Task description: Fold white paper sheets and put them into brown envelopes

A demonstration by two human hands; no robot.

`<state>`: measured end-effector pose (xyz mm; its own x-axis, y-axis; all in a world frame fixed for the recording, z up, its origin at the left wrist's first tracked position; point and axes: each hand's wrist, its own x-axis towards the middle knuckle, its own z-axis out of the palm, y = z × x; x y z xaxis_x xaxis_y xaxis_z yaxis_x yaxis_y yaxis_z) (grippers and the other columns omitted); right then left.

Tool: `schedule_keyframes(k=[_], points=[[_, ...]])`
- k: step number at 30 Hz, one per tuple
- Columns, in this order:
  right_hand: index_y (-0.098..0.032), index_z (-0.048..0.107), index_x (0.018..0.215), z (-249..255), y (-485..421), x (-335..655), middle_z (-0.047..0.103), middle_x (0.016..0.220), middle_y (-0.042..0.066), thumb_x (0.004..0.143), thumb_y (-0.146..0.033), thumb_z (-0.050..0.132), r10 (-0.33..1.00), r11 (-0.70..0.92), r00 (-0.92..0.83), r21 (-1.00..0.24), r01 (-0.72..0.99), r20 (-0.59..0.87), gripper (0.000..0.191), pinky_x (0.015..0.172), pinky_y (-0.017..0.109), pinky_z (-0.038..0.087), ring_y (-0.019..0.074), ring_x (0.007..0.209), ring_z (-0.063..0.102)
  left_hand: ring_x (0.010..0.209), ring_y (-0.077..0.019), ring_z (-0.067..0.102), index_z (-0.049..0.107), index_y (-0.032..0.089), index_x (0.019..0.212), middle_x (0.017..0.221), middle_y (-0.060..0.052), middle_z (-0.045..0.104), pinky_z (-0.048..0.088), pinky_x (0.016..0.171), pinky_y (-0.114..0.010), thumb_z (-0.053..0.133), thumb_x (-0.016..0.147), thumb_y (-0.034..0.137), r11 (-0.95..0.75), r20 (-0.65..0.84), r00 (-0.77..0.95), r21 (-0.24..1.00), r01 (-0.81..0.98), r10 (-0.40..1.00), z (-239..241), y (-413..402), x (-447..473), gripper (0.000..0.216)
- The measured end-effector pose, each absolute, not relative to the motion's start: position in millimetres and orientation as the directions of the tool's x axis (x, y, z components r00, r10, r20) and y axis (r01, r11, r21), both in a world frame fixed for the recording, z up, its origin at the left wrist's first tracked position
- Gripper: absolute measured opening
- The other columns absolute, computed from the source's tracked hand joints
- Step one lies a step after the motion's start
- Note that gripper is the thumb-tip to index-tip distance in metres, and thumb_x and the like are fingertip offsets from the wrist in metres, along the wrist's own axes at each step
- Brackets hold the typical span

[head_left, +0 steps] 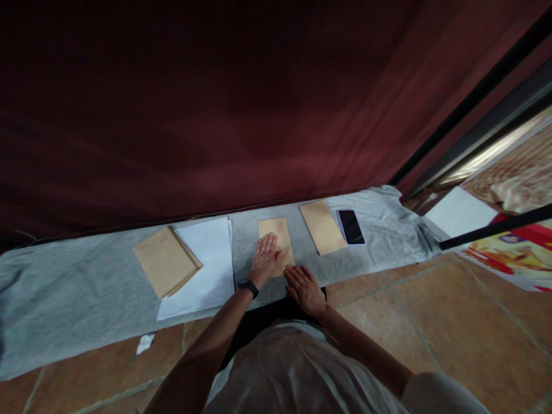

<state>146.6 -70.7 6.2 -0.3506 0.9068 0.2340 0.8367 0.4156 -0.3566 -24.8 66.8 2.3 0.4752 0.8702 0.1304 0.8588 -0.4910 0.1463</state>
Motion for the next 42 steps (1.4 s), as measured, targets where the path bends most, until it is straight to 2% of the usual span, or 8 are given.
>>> schedule_keyframes(k=[8,12,19,21,26,32,38,42], points=[[-0.018,0.048,0.149,2,-71,147,0.054,0.15,0.01,0.102,-0.028,0.05,0.905,0.418,-0.351,-0.345,0.84,0.24,0.048,0.122,0.051,0.03,0.0258,0.143,0.044,0.154,-0.0244,0.022,0.038,0.015,0.154,0.163,-0.009,0.034,0.018,0.126,-0.047,0.033,0.105,0.045,-0.649,0.065,0.649,0.184,0.738,0.758,16,55,10,0.059],[-0.017,0.054,0.144,1,-71,147,0.056,0.147,0.011,0.101,-0.029,0.052,0.903,0.422,-0.353,-0.345,0.839,0.247,0.044,0.121,0.051,0.032,0.026,0.141,0.046,0.152,-0.0226,0.027,0.038,0.011,0.154,0.162,-0.012,0.036,0.023,0.125,-0.044,0.034,0.105,0.044,-0.678,0.069,0.678,0.178,0.713,0.732,16,32,-3,0.059],[-0.022,0.042,0.152,3,-72,146,0.05,0.153,0.008,0.101,-0.025,0.048,0.91,0.406,-0.328,-0.389,0.827,0.254,0.052,0.12,0.05,0.032,0.0243,0.141,0.044,0.147,-0.0224,0.038,0.045,0.014,0.15,0.156,-0.012,0.046,0.033,0.122,-0.043,0.042,0.103,0.031,-0.703,0.082,0.699,0.112,0.702,0.711,16,-17,-49,0.049],[-0.02,0.042,0.151,2,-69,145,0.05,0.152,0.01,0.099,-0.02,0.047,0.926,0.361,-0.267,-0.425,0.83,0.265,0.053,0.116,0.048,0.036,0.0254,0.14,0.044,0.145,-0.0225,0.042,0.048,0.016,0.147,0.155,-0.011,0.047,0.033,0.121,-0.043,0.044,0.101,0.023,-0.715,0.061,0.712,0.076,0.695,0.699,18,-22,-54,0.047],[-0.016,0.051,0.141,-7,-53,135,0.056,0.138,0.018,0.094,-0.016,0.045,0.965,0.081,0.058,-0.501,0.862,0.257,0.048,0.101,0.051,0.045,0.0332,0.121,0.051,0.142,-0.0246,0.046,0.05,0.016,0.146,0.154,-0.013,0.049,0.036,0.119,-0.045,0.043,0.093,0.007,-0.72,0.013,0.719,0.005,0.694,0.694,21,-24,-49,0.054],[-0.021,0.07,0.107,-14,-26,132,0.066,0.114,0.015,0.088,-0.027,0.053,0.949,-0.055,0.288,-0.829,0.556,0.131,0.026,0.101,0.051,0.045,0.0314,0.113,0.057,0.131,-0.0258,0.056,0.066,0.014,0.124,0.138,-0.016,0.062,0.044,0.11,-0.045,0.046,0.091,0.005,-0.734,0.02,0.734,-0.002,0.679,0.679,23,-19,-36,0.04],[-0.02,0.073,0.097,-12,-10,132,0.073,0.086,0.007,0.092,-0.04,0.049,0.972,-0.065,0.234,-0.911,0.407,0.036,0.032,0.078,0.037,0.056,0.0223,0.082,0.069,0.118,-0.0277,0.06,0.071,0.012,0.115,0.122,-0.017,0.068,0.049,0.101,-0.043,0.047,0.091,0.005,-0.683,0.018,0.683,0.016,0.73,0.73,28,-14,-19,0.034],[-0.019,0.071,0.106,-8,-9,130,0.073,0.097,0.011,0.088,-0.035,0.049,0.961,-0.137,0.273,-0.917,0.375,-0.032,0.033,0.085,0.041,0.056,0.0251,0.091,0.069,0.112,-0.0268,0.061,0.073,0.013,0.116,0.12,-0.017,0.067,0.052,0.094,-0.04,0.048,0.088,0.004,-0.664,-0.007,0.665,0.028,0.747,0.747,27,-11,-14,0.037]])
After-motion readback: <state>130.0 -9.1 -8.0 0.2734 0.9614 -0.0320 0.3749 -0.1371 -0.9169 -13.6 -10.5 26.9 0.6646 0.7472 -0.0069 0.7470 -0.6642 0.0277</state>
